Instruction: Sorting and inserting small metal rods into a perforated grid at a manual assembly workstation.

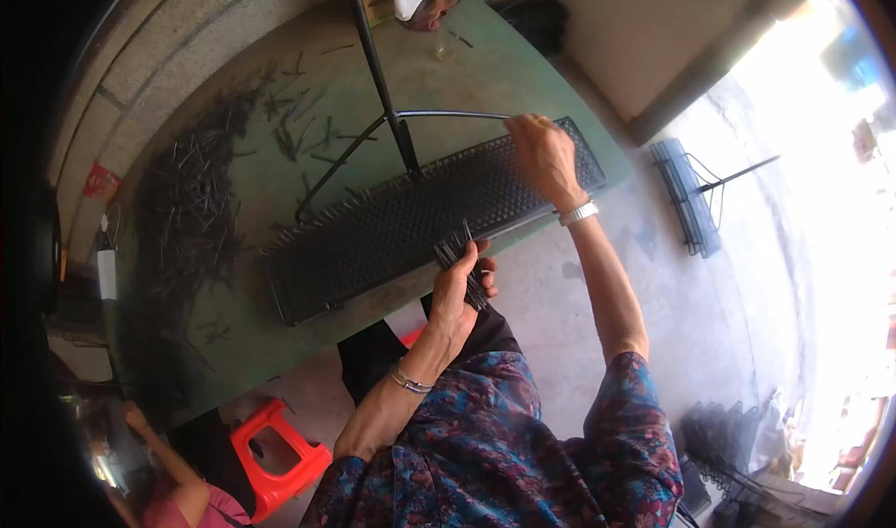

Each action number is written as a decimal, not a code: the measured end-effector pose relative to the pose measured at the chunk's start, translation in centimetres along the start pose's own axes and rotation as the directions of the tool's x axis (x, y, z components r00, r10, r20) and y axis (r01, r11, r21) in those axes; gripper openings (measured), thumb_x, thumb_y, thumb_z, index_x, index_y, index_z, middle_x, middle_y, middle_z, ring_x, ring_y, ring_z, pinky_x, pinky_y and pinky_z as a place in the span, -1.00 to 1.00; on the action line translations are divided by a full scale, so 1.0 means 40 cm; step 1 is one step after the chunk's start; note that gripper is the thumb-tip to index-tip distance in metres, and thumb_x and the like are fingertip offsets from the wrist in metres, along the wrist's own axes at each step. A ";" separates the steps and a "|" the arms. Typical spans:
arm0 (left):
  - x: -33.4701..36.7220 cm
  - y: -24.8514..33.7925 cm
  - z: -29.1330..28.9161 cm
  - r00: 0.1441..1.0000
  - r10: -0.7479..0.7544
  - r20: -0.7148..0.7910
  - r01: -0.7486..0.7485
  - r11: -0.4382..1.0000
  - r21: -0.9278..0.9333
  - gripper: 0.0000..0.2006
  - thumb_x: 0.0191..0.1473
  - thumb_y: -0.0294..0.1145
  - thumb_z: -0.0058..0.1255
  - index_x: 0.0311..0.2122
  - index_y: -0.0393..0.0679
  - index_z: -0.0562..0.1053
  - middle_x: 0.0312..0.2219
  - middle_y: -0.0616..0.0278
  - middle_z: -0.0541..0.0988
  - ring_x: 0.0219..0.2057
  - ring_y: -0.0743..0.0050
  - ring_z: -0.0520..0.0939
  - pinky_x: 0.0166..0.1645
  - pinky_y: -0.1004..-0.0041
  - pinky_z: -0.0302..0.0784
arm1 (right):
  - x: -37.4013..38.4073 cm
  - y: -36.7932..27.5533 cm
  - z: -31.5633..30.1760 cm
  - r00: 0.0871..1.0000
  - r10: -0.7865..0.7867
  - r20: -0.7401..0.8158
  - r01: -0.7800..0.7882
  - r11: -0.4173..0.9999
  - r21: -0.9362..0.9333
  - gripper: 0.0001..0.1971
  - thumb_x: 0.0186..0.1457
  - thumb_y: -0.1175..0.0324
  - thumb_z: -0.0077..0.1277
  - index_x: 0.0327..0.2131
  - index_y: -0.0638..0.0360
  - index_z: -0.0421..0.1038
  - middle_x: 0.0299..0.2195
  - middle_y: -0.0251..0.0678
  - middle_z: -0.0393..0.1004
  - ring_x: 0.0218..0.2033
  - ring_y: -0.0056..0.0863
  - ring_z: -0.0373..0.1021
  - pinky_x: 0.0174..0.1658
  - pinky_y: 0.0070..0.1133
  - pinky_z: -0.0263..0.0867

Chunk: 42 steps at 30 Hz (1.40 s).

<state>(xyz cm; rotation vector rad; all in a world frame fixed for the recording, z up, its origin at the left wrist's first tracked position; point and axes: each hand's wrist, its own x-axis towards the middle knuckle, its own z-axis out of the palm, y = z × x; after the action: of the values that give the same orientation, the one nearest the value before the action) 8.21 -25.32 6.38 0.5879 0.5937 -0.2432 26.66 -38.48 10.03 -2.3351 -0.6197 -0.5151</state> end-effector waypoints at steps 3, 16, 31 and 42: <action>-0.001 0.009 -0.015 1.000 0.000 0.029 -0.002 0.999 0.053 -0.72 0.19 -0.16 -0.02 -0.18 -0.16 0.43 -0.49 0.19 0.52 -0.61 0.61 0.40 -0.52 0.52 0.32 | 0.014 0.120 -0.056 0.959 0.177 -0.222 -0.221 0.955 -0.196 -0.71 0.18 0.13 -0.10 -0.29 0.15 0.46 -0.28 -0.09 0.49 -0.23 -0.11 0.42 -0.22 -0.29 0.30; -0.020 0.023 -0.047 1.000 0.015 -0.008 -0.014 1.000 0.002 -0.81 0.16 -0.18 0.03 -0.27 -0.05 0.39 -0.47 0.13 0.58 -0.66 0.66 0.38 -0.57 0.57 0.31 | -0.013 0.358 -0.035 0.895 0.389 0.218 -0.366 0.920 -0.141 -0.46 0.18 -0.13 -0.15 -0.32 0.30 0.35 -0.40 0.05 0.45 -0.38 -0.17 0.39 -0.28 -0.32 0.27; -0.087 0.045 -0.064 0.998 0.038 0.057 -0.032 0.993 -0.110 -0.76 0.18 -0.18 0.00 -0.28 -0.15 0.37 -0.45 0.06 0.59 -0.64 0.66 0.39 -0.57 0.59 0.31 | -0.025 0.228 0.013 0.849 0.436 0.299 -0.437 0.897 -0.067 -0.50 0.18 -0.09 -0.14 -0.30 0.28 0.38 -0.42 0.02 0.45 -0.39 -0.13 0.41 -0.33 -0.32 0.25; -0.058 0.069 -0.033 0.994 0.082 0.070 -0.079 0.996 -0.046 -0.77 0.12 -0.26 0.09 -0.21 -0.19 0.45 -0.33 0.04 0.59 -0.58 0.60 0.47 -0.54 0.61 0.38 | -0.099 0.024 0.071 0.999 -0.030 -0.026 0.017 0.920 -0.392 -0.45 0.15 0.03 -0.03 0.08 0.21 0.21 -0.27 0.01 0.50 -0.17 -0.01 0.41 -0.14 -0.31 0.34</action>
<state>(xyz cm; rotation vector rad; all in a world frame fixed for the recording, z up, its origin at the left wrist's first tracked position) 6.79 -22.22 8.08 0.5581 0.5039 -0.1747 24.53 -38.35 5.52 -2.6910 -0.5709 -0.7441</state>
